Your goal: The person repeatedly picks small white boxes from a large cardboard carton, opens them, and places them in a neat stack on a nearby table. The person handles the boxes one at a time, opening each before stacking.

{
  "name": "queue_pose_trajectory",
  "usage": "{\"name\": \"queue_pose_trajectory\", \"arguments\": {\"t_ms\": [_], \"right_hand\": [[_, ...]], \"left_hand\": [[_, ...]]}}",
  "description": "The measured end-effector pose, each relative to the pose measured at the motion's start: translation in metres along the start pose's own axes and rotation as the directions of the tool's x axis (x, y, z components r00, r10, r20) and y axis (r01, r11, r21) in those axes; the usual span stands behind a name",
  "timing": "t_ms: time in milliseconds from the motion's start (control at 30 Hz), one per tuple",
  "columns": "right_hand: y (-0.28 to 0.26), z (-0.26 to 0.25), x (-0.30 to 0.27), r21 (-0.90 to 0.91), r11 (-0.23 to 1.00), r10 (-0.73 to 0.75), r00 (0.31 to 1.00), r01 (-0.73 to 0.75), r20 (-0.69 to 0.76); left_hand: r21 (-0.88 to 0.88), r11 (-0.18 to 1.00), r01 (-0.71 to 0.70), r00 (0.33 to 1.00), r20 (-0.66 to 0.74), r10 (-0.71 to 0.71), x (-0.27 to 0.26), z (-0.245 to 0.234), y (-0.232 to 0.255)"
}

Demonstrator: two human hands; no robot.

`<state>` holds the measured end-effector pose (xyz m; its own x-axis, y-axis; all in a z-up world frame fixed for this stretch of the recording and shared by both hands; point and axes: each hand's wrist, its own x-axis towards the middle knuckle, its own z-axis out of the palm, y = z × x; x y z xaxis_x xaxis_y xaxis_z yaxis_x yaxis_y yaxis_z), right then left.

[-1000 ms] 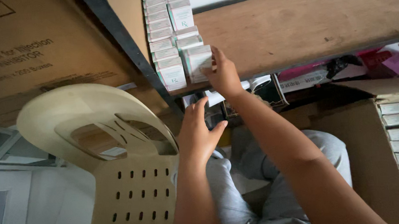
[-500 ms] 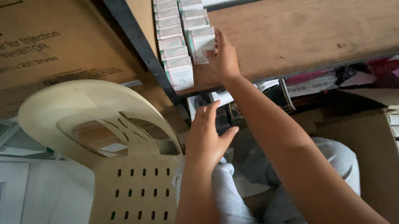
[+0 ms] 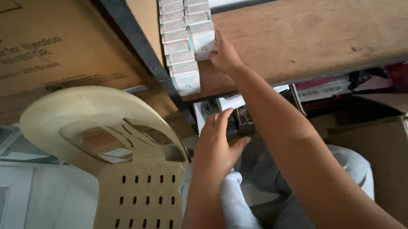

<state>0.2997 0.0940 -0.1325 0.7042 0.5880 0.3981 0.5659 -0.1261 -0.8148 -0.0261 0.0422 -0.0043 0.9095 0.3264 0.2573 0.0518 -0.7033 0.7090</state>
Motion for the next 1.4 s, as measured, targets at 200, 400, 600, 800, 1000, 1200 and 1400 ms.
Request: {"name": "queue_pose_trajectory", "arguments": {"t_ms": [200, 400, 600, 800, 1000, 1200, 1400], "right_hand": [[0.003, -0.012, 0.016, 0.098, 0.989, 0.101, 0.993, -0.107, 0.063], [-0.014, -0.015, 0.039, 0.158, 0.929, 0.278, 0.912, -0.335, 0.301], [-0.006, -0.045, -0.001, 0.121, 0.983, 0.128, 0.988, -0.138, 0.08], [-0.055, -0.102, -0.171, -0.078, 0.98, -0.17, 0.97, 0.185, 0.172], [-0.11, -0.248, -0.329, -0.14, 0.981, 0.155, 0.973, -0.132, 0.169], [-0.096, -0.4, -0.468, -0.435, 0.745, 0.473, 0.86, -0.506, -0.19], [-0.077, -0.441, -0.569, -0.679, -0.175, 0.731, 0.369, -0.713, -0.575]], "left_hand": [[-0.032, 0.999, -0.035, 0.999, 0.03, 0.036, 0.003, 0.006, 0.021], [-0.033, 0.998, 0.061, 0.992, 0.112, -0.056, 0.007, 0.001, 0.023], [-0.041, 0.994, -0.097, 0.995, 0.035, 0.098, 0.012, 0.021, 0.008], [0.0, 0.984, -0.177, 0.982, 0.069, 0.176, 0.017, 0.065, 0.017], [-0.323, 0.865, -0.383, 0.722, 0.479, 0.499, -0.003, 0.143, 0.087], [-0.671, 0.64, -0.374, 0.527, 0.414, 0.742, -0.061, 0.266, 0.152], [-0.665, 0.617, -0.422, 0.459, 0.43, 0.777, -0.099, 0.311, 0.165]]}}
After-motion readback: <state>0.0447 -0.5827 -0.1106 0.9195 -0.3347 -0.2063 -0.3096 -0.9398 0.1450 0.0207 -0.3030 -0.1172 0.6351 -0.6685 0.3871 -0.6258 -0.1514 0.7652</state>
